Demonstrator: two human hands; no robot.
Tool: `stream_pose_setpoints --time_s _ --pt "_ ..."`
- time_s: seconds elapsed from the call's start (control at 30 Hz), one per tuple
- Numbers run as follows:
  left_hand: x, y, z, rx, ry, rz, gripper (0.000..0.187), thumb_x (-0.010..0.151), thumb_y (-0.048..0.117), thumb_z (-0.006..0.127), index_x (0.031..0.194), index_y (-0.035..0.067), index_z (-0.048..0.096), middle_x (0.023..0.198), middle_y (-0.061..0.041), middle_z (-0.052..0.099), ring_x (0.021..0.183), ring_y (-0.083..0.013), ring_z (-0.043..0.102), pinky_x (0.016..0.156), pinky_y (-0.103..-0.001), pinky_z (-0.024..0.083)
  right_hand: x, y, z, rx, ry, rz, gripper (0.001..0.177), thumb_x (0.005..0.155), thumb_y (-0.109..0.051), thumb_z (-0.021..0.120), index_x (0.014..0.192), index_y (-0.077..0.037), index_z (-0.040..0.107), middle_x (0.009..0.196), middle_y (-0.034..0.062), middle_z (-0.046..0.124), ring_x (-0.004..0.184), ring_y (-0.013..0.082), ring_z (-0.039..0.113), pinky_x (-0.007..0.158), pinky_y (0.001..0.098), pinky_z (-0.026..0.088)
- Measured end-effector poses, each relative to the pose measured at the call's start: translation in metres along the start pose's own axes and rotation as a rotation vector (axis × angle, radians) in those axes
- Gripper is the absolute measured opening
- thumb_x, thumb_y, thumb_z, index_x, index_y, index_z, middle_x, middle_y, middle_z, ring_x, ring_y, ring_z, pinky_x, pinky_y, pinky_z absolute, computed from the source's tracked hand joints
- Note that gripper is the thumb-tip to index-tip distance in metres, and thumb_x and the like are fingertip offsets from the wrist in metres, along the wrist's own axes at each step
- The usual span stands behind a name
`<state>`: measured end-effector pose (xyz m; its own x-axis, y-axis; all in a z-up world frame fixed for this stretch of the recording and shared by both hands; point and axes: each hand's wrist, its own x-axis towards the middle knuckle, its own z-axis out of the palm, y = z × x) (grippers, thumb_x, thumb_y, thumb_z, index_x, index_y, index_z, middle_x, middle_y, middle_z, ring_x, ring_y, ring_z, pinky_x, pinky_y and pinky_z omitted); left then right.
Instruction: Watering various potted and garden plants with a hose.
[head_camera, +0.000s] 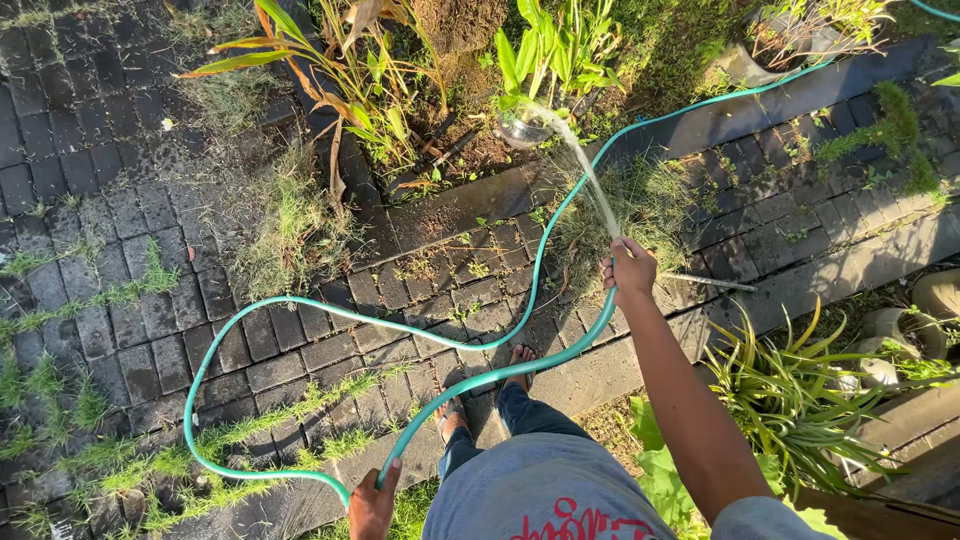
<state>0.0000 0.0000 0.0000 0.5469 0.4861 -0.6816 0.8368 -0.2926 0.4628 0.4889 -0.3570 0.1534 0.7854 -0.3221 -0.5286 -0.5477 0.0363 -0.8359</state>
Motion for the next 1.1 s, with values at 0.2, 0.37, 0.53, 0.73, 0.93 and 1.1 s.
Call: stream_pose_setpoints --time_s 0.2,0.37,0.53,0.73,0.93,1.1 --pt "0.001 0.001 0.001 0.007 0.034 0.001 0.072 0.088 0.074 0.051 0.065 0.006 0.058 0.048 -0.006 0.053 0.044 -0.0175 0.053 0.048 -0.042 0.050 -0.007 -0.005 0.001 0.004 0.003 0.012 0.029 0.104 -0.017 0.060 0.131 -0.008 0.064 0.068 0.0053 0.062 0.045 0.0082 0.046 0.038 0.0254 0.035" --pt "0.001 -0.001 0.001 0.015 -0.006 -0.051 0.071 0.088 0.074 0.051 0.067 0.007 0.059 0.051 -0.006 0.054 0.046 -0.0188 0.055 0.050 -0.043 0.052 -0.011 0.001 0.001 -0.005 -0.007 0.015 0.029 0.104 -0.018 0.062 0.130 -0.008 0.064 0.068 0.0049 0.061 0.045 0.0081 0.045 0.038 0.0247 0.035" --pt "-0.004 -0.002 0.000 0.026 0.007 -0.030 0.071 0.089 0.074 0.050 0.067 0.007 0.060 0.052 -0.007 0.054 0.046 -0.0200 0.055 0.051 -0.044 0.052 -0.012 0.011 0.001 0.026 0.015 -0.006 0.031 0.101 -0.017 0.061 0.131 -0.012 0.064 0.065 0.0053 0.061 0.044 0.0083 0.046 0.037 0.0253 0.035" --pt "-0.004 -0.003 -0.001 0.025 0.011 -0.033 0.073 0.088 0.074 0.051 0.067 0.005 0.059 0.052 -0.008 0.054 0.048 -0.0212 0.057 0.054 -0.045 0.053 -0.009 0.015 -0.003 -0.001 0.016 -0.017 0.032 0.103 -0.018 0.060 0.133 -0.008 0.064 0.066 0.0054 0.061 0.045 0.0086 0.045 0.038 0.0251 0.035" --pt "-0.003 0.002 -0.003 0.017 0.032 -0.052 0.072 0.085 0.073 0.056 0.066 0.004 0.059 0.051 -0.011 0.055 0.049 -0.0234 0.058 0.058 -0.043 0.053 -0.014 0.013 -0.007 0.036 -0.004 -0.005 0.033 0.102 -0.017 0.062 0.134 -0.008 0.062 0.068 0.0057 0.062 0.046 0.0080 0.048 0.038 0.0249 0.036" --pt "-0.001 0.008 -0.008 0.047 -0.008 -0.079 0.072 0.086 0.073 0.054 0.065 0.005 0.059 0.052 -0.010 0.056 0.050 -0.0218 0.059 0.060 -0.043 0.053 -0.019 0.016 -0.008 0.015 -0.049 -0.023 0.032 0.102 -0.017 0.061 0.133 -0.007 0.063 0.068 0.0047 0.060 0.046 0.0085 0.048 0.038 0.0250 0.036"
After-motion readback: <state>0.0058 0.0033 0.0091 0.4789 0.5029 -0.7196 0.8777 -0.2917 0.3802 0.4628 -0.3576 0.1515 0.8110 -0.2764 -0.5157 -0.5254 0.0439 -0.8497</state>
